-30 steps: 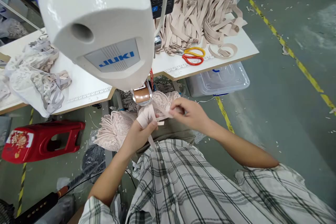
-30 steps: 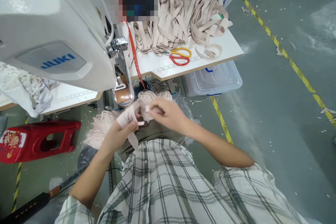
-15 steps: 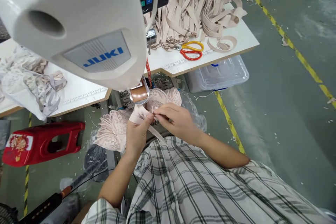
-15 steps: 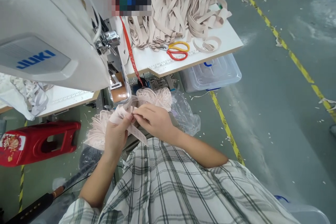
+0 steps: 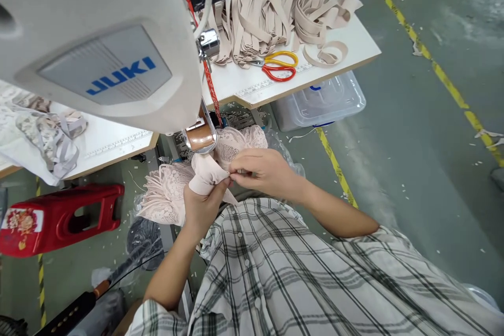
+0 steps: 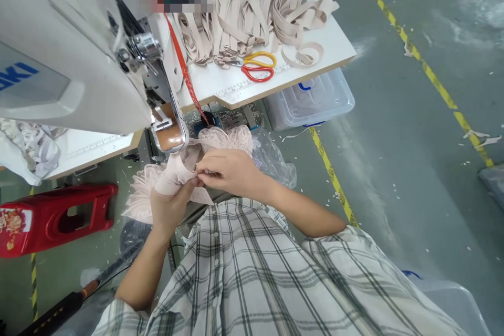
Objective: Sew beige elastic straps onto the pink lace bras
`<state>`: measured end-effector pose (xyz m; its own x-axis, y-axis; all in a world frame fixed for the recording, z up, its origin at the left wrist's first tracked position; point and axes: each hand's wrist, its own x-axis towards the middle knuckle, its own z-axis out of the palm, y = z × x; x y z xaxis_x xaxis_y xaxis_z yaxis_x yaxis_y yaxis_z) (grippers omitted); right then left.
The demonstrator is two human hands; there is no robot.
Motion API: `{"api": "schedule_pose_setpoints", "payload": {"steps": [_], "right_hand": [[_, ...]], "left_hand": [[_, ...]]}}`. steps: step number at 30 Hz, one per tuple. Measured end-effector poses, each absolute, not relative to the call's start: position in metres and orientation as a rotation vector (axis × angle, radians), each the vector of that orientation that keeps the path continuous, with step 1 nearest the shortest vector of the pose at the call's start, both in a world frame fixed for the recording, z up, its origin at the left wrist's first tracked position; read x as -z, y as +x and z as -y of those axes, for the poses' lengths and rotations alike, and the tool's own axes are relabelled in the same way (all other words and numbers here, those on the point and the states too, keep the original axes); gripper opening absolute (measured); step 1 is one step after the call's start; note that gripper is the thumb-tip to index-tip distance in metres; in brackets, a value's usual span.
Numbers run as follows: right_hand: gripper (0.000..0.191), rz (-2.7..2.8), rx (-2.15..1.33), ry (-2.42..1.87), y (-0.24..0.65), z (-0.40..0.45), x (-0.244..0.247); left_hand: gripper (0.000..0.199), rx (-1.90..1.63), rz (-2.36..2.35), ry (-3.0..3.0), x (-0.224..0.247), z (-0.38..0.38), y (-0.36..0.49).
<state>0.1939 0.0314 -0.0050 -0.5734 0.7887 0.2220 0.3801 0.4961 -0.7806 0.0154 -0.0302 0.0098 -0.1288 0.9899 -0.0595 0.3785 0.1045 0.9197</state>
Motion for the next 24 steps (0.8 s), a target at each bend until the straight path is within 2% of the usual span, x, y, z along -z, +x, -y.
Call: {"api": "schedule_pose_setpoints", "payload": {"steps": [7, 14, 20, 24], "right_hand": [[0.009, 2.125, -1.318, -0.81, 0.199, -0.042, 0.004], [0.009, 2.146, -1.073, -0.981, 0.196, -0.036, 0.006], [0.01, 2.144, -1.215, -1.074, 0.199, -0.038, 0.001], [0.012, 2.173, -1.12, -1.104, 0.198, -0.036, 0.003]], "left_hand": [[0.014, -0.917, -1.455, 1.406, -0.003, 0.03, 0.008], [0.018, -0.85, -1.449, 1.324, -0.007, 0.02, 0.012], [0.017, -0.875, -1.514, 1.168, -0.008, 0.019, 0.013], [0.02, -0.901, -1.479, 1.094, -0.008, 0.018, 0.016]]}}
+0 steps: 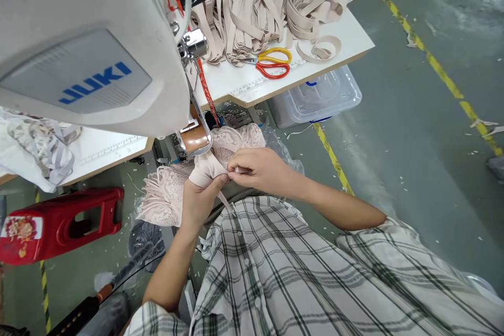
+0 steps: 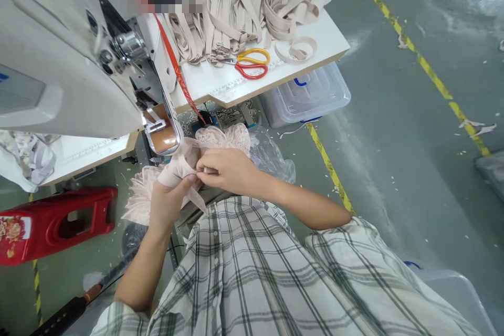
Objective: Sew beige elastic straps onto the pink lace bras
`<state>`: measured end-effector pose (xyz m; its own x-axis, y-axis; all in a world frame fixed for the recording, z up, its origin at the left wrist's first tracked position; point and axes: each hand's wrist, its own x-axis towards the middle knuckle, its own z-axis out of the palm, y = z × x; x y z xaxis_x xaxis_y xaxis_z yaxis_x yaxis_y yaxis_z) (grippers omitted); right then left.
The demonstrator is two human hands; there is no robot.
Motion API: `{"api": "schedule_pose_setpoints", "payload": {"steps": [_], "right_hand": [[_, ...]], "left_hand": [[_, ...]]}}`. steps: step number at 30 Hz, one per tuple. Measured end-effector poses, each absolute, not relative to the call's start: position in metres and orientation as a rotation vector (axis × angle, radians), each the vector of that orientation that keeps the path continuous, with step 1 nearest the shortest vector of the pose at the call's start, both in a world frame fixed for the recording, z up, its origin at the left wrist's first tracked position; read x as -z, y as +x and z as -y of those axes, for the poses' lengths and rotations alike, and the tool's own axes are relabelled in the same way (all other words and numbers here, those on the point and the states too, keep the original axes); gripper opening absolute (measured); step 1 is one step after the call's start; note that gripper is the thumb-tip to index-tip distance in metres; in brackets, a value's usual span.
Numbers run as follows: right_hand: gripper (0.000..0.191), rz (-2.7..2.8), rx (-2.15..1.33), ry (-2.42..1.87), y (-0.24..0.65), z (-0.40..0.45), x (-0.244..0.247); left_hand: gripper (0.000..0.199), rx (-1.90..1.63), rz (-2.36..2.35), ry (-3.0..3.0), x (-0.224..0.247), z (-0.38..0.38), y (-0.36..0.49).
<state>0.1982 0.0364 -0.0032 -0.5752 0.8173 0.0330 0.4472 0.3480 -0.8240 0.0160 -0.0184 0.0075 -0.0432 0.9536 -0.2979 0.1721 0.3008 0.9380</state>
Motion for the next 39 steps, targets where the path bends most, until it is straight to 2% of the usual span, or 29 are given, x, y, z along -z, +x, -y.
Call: {"api": "schedule_pose_setpoints", "payload": {"steps": [6, 13, 20, 24, 31, 39], "right_hand": [[0.012, 2.112, -1.005, -1.05, 0.195, -0.035, 0.008], [0.009, 1.982, -1.309, -1.093, 0.198, -0.037, 0.003], [0.007, 1.919, -1.318, -1.103, 0.196, -0.039, 0.007], [0.014, 1.862, -1.507, -1.069, 0.206, -0.045, 0.01], [0.009, 2.016, -1.348, -1.156, 0.212, -0.046, 0.001], [0.007, 2.192, -1.325, -1.047, 0.211, -0.047, -0.014]], "left_hand": [[0.015, -0.962, -1.487, 1.063, -0.008, 0.019, 0.023], [0.022, -0.889, -1.52, 1.063, -0.005, 0.02, 0.017], [0.021, -0.904, -1.475, 1.05, -0.007, 0.016, 0.021], [0.023, -0.85, -1.474, 1.117, -0.005, 0.012, 0.013], [0.022, -0.658, -1.431, 1.369, -0.018, 0.007, 0.002], [0.023, -0.618, -1.472, 1.478, -0.03, 0.004, 0.011]]}}
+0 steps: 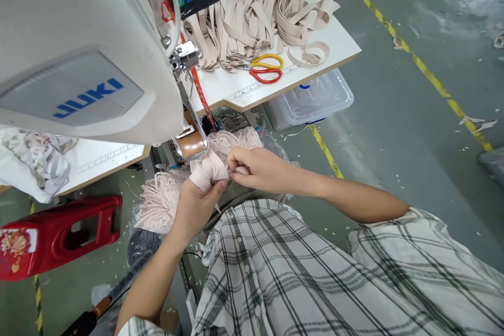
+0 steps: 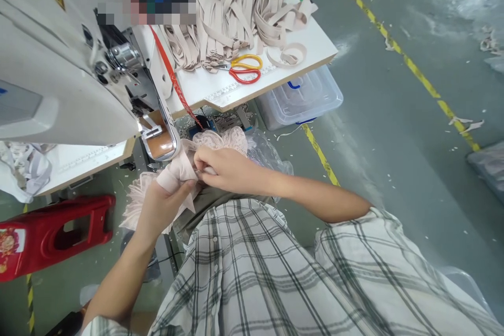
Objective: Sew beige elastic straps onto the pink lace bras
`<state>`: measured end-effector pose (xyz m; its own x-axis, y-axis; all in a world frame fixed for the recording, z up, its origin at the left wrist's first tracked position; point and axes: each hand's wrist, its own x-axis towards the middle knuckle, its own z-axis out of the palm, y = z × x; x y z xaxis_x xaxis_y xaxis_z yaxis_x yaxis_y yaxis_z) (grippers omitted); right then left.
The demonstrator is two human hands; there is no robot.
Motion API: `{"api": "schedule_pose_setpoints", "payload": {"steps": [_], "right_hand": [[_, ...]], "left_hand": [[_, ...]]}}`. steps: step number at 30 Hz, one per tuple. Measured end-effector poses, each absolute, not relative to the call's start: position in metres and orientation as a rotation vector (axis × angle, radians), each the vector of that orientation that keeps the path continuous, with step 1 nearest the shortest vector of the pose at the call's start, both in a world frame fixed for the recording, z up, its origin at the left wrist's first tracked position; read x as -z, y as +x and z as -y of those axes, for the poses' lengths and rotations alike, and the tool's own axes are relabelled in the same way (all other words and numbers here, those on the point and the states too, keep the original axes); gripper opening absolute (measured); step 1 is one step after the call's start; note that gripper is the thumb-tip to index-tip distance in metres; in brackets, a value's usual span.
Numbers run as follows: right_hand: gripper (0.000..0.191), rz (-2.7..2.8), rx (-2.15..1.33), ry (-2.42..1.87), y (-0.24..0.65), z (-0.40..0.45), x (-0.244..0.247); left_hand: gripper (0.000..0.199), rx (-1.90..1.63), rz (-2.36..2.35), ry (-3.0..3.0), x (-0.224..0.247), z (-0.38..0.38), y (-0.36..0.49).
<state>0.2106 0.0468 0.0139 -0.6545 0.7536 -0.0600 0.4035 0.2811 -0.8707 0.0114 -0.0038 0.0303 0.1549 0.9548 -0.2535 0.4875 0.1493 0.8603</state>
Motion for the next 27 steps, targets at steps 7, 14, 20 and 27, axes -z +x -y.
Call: {"api": "schedule_pose_setpoints", "payload": {"steps": [7, 14, 20, 27], "right_hand": [[0.015, 2.179, -1.383, -1.071, 0.212, -0.059, -0.005], [0.021, 1.883, -1.782, -1.089, 0.21, -0.062, 0.004], [0.027, 1.551, -2.067, -1.094, 0.207, -0.055, 0.009], [0.018, 1.891, -1.552, -1.148, 0.203, -0.049, -0.002]], "left_hand": [[0.02, -0.68, -1.48, 1.334, -0.028, -0.004, 0.008], [0.02, -0.715, -1.459, 1.139, -0.019, -0.006, 0.006], [0.018, -0.834, -1.403, 1.013, -0.008, -0.004, 0.009], [0.019, -0.934, -1.481, 0.93, -0.012, 0.001, 0.019]]}}
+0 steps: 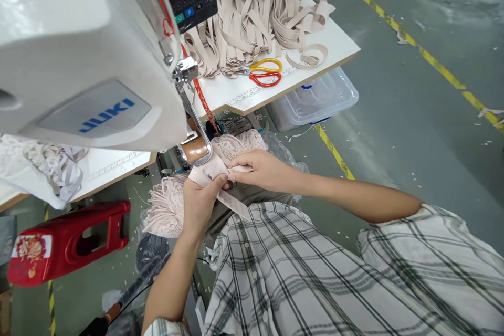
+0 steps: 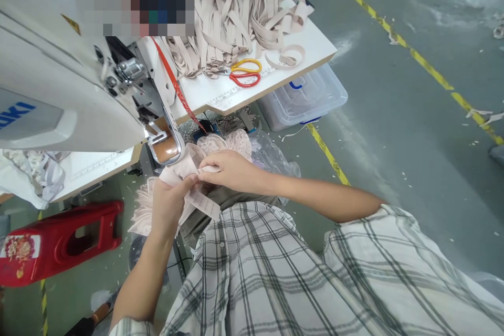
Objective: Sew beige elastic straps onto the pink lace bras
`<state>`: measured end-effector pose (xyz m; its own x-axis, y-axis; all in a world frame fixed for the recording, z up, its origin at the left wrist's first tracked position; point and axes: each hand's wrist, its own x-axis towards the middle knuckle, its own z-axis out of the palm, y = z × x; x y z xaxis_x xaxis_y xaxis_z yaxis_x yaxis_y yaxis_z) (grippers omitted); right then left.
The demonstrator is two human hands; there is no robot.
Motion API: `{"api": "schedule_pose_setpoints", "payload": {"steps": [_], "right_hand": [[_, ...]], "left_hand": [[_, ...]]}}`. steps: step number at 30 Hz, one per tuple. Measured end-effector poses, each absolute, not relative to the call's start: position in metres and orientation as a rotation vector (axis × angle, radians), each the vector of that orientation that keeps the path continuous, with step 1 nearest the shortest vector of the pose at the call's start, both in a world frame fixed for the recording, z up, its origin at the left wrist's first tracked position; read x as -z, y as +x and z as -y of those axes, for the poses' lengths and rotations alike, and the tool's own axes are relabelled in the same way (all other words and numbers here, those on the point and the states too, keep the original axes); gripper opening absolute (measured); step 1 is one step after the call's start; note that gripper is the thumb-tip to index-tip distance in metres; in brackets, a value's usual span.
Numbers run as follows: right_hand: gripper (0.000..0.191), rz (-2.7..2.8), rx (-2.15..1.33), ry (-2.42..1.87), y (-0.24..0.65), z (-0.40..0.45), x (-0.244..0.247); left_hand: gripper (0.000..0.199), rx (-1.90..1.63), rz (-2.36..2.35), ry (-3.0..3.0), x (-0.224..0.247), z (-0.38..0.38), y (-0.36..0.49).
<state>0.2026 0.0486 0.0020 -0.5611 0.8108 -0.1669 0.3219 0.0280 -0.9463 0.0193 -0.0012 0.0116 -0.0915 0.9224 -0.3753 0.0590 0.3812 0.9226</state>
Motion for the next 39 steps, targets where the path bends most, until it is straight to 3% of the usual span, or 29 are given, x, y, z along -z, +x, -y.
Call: {"api": "schedule_pose_setpoints", "payload": {"steps": [3, 5, 7, 10, 12, 16, 19, 23, 27, 34, 37, 39], "right_hand": [[0.015, 1.925, -1.449, -1.148, 0.2, -0.047, -0.008], [0.014, 1.859, -1.601, -1.128, 0.199, -0.05, -0.013], [0.016, 1.739, -1.838, -1.085, 0.199, -0.057, -0.019], [0.019, 1.572, -2.087, -0.987, 0.195, -0.072, -0.034], [0.019, 1.558, -2.198, -0.881, 0.189, -0.083, -0.046], [0.017, 1.948, -2.163, -0.652, 0.171, -0.11, -0.065], [0.008, 2.382, -1.626, -0.776, 0.157, -0.129, -0.07], [0.02, 2.618, -1.13, -0.925, 0.145, -0.141, -0.068], [0.024, 2.647, -1.125, -0.934, 0.144, -0.141, -0.067], [0.025, 2.635, -1.097, -0.931, 0.149, -0.142, -0.064], [0.011, 2.551, -1.026, -0.876, 0.155, -0.138, -0.05], [0.016, 2.443, -0.901, -0.839, 0.161, -0.133, -0.038]], "left_hand": [[0.019, -0.939, -1.475, 0.941, -0.018, 0.006, 0.018], [0.025, -0.964, -1.44, 0.926, -0.017, 0.012, 0.011], [0.042, -1.05, -1.411, 0.869, -0.011, 0.021, 0.003], [0.087, -1.243, -1.348, 0.762, 0.004, 0.034, 0.001], [0.102, -1.304, -1.245, 0.705, 0.011, 0.039, 0.006], [0.086, -1.498, -1.058, 0.878, 0.006, 0.037, 0.004], [0.072, -1.631, -1.181, 1.334, 0.001, 0.025, -0.024], [0.074, -1.109, -1.43, 1.973, 0.008, 0.001, -0.066], [0.057, -0.745, -1.457, 1.996, 0.022, -0.024, -0.083], [0.049, -0.623, -1.431, 2.245, 0.033, -0.039, -0.092], [0.053, -0.622, -1.443, 2.29, 0.026, -0.032, -0.083], [0.056, -0.629, -1.499, 2.264, 0.019, -0.027, -0.074]]}}
